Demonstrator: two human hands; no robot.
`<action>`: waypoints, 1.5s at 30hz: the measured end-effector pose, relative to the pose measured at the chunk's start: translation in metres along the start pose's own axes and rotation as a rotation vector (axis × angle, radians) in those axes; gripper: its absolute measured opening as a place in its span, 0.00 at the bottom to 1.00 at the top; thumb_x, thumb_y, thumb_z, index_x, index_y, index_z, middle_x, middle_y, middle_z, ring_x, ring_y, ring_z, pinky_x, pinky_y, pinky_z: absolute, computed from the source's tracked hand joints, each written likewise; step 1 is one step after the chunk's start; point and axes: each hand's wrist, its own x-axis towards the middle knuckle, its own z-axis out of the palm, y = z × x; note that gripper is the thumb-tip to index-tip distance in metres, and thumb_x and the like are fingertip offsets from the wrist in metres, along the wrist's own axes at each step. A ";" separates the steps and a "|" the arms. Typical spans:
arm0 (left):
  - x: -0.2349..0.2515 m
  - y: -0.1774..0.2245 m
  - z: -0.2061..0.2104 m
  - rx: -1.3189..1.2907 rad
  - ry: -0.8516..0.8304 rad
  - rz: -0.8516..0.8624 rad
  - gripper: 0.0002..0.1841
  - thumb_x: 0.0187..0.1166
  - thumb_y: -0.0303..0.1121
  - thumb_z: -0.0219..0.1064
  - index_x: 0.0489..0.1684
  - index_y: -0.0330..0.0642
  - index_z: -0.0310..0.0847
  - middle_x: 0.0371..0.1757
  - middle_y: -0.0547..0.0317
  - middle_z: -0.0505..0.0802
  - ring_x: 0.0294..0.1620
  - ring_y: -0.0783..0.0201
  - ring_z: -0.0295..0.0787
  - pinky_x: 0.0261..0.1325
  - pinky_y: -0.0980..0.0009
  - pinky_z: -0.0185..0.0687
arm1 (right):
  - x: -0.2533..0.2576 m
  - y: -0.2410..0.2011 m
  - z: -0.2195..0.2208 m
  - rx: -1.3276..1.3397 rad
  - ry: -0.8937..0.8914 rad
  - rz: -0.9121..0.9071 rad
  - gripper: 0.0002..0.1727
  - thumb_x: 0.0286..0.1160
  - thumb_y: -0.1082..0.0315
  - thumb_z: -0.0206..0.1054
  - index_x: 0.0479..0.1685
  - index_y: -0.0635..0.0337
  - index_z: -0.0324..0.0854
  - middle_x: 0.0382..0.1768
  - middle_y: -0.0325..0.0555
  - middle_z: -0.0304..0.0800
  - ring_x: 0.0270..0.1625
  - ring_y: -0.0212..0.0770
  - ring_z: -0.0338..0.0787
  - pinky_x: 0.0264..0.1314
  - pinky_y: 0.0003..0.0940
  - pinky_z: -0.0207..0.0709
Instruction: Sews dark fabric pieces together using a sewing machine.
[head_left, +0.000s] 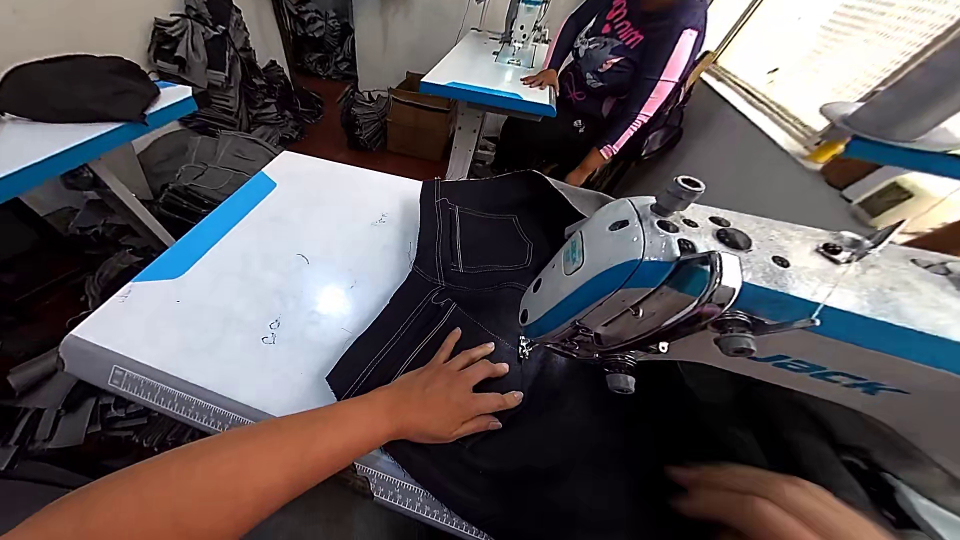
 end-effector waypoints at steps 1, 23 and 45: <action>-0.001 0.001 0.001 0.010 -0.008 -0.010 0.25 0.94 0.51 0.44 0.85 0.62 0.73 0.85 0.48 0.76 0.93 0.41 0.55 0.86 0.22 0.32 | 0.023 -0.002 0.026 0.040 0.034 -0.125 0.12 0.85 0.75 0.57 0.46 0.63 0.89 0.56 0.56 0.94 0.66 0.53 0.91 0.72 0.46 0.82; -0.012 -0.011 0.003 0.034 0.125 0.093 0.21 0.92 0.51 0.49 0.73 0.62 0.83 0.75 0.66 0.87 0.86 0.51 0.70 0.85 0.28 0.47 | 0.034 0.021 0.160 -0.037 0.353 0.010 0.17 0.88 0.61 0.59 0.62 0.56 0.90 0.62 0.45 0.94 0.68 0.43 0.90 0.75 0.31 0.78; 0.009 -0.032 0.002 0.040 0.117 0.085 0.21 0.91 0.50 0.50 0.71 0.62 0.86 0.77 0.69 0.86 0.88 0.54 0.67 0.86 0.26 0.42 | 0.055 0.043 0.159 -0.057 0.364 -0.019 0.17 0.85 0.64 0.59 0.59 0.55 0.93 0.58 0.46 0.95 0.63 0.43 0.91 0.65 0.31 0.81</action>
